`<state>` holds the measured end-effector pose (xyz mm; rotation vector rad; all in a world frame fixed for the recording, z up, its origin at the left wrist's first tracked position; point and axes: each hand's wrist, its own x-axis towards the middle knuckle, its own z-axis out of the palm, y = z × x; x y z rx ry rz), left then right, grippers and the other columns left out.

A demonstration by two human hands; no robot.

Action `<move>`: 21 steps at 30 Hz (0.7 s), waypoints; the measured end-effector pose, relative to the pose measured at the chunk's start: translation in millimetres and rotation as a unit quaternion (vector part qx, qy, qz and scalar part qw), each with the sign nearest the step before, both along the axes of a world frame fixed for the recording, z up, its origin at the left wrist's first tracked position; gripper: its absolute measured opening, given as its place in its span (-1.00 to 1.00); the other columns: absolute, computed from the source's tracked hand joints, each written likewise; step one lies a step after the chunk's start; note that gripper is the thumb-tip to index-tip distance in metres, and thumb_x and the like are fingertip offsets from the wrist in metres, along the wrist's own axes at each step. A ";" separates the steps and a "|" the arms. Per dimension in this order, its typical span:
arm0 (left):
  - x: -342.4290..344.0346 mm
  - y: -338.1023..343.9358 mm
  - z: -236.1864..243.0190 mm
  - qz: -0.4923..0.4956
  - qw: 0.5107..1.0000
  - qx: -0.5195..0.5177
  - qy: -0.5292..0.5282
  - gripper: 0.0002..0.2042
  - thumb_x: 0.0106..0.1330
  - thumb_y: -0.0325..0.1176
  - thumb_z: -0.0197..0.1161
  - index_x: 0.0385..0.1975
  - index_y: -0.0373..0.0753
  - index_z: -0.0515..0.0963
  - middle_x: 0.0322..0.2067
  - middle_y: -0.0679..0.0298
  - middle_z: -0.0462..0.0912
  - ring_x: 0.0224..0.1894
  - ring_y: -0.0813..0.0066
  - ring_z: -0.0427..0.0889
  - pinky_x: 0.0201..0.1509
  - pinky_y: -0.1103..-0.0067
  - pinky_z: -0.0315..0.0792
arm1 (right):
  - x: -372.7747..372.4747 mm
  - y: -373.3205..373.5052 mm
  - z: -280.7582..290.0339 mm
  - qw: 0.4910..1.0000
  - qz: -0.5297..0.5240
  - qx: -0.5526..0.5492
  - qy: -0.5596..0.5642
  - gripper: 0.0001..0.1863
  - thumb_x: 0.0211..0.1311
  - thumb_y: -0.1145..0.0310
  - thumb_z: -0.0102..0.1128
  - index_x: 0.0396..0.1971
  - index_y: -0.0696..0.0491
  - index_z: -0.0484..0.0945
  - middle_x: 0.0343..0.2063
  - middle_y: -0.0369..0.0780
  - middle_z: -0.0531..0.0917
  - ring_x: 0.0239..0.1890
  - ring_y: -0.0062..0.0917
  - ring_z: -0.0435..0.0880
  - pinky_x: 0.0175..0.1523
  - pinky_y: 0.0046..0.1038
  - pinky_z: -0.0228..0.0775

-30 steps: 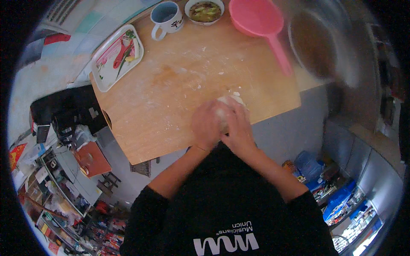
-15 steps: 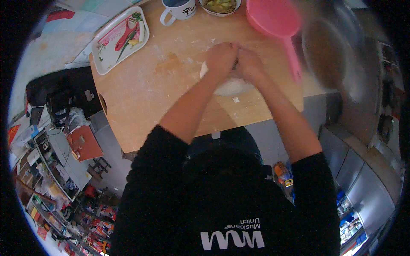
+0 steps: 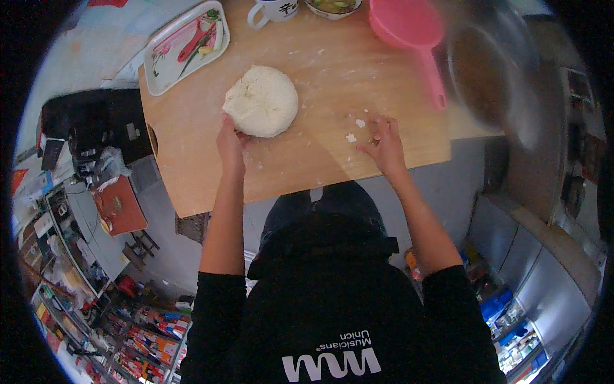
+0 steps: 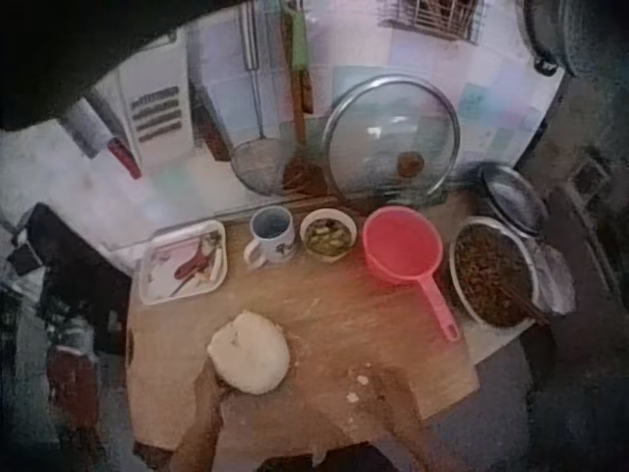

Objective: The person kneads a ball of dough on a wooden board, repeatedly folding and pressing it with both hands. They occasionally add flour to the surface and use a cleaver to scrape the board. The dough is shaped into a smooth ball by the end.

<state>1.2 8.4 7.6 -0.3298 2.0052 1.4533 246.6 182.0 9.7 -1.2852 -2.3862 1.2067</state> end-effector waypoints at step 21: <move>29.0 -77.7 -16.6 -0.121 0.967 -0.045 0.217 -0.67 0.22 -0.18 0.09 -0.25 -0.36 0.51 -0.42 0.15 0.58 -0.38 0.43 0.54 -0.28 0.56 0.39 | -88.5 -28.5 16.6 0.995 0.063 -0.058 0.044 -0.82 -0.13 0.38 0.29 -0.49 0.13 0.55 -0.57 -0.21 0.60 -0.48 -0.51 0.58 -0.32 -0.50 0.40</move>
